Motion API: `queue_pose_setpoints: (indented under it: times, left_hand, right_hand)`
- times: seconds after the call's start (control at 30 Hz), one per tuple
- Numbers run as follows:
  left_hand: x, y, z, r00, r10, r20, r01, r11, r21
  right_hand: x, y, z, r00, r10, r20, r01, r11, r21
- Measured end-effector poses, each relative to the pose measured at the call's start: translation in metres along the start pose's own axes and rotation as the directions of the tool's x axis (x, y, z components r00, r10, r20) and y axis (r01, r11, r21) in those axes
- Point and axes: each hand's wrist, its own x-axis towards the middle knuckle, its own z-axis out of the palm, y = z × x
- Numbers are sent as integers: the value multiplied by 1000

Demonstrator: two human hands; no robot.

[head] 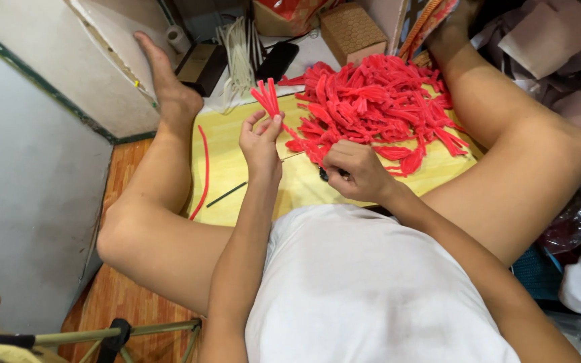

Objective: The person sits on the floor and separates a pile of red, stringy craft material by hand. They pick up small bundles, pull them apart, and place the separated pieces back onto the pile. The task involves repetitive hand manipulation of the material without using any tools.

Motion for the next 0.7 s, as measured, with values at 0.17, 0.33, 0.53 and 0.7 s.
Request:
queue_pose_setpoints:
  times: [0.17,0.33,0.53,0.7]
  left_hand:
    - [-4,7,8,992,11,127,-21,997,77]
    - [-39,-34,13,899,-190,395,116,972,204]
    - [-64,-32,31,743,-327,584,85,911,403]
    - [-49,-26,11,894,-177,411,70,963,261]
  right_hand:
    - [-5,15,-16,992,74,-106,-77,997,-24]
    - [-13,36,-74,864,318,-390,-337,941,21]
    - [-11,57,-69,625,553,-551,-483,828,283]
    - [-21,45,-23,573,788,-224,-558,575,598]
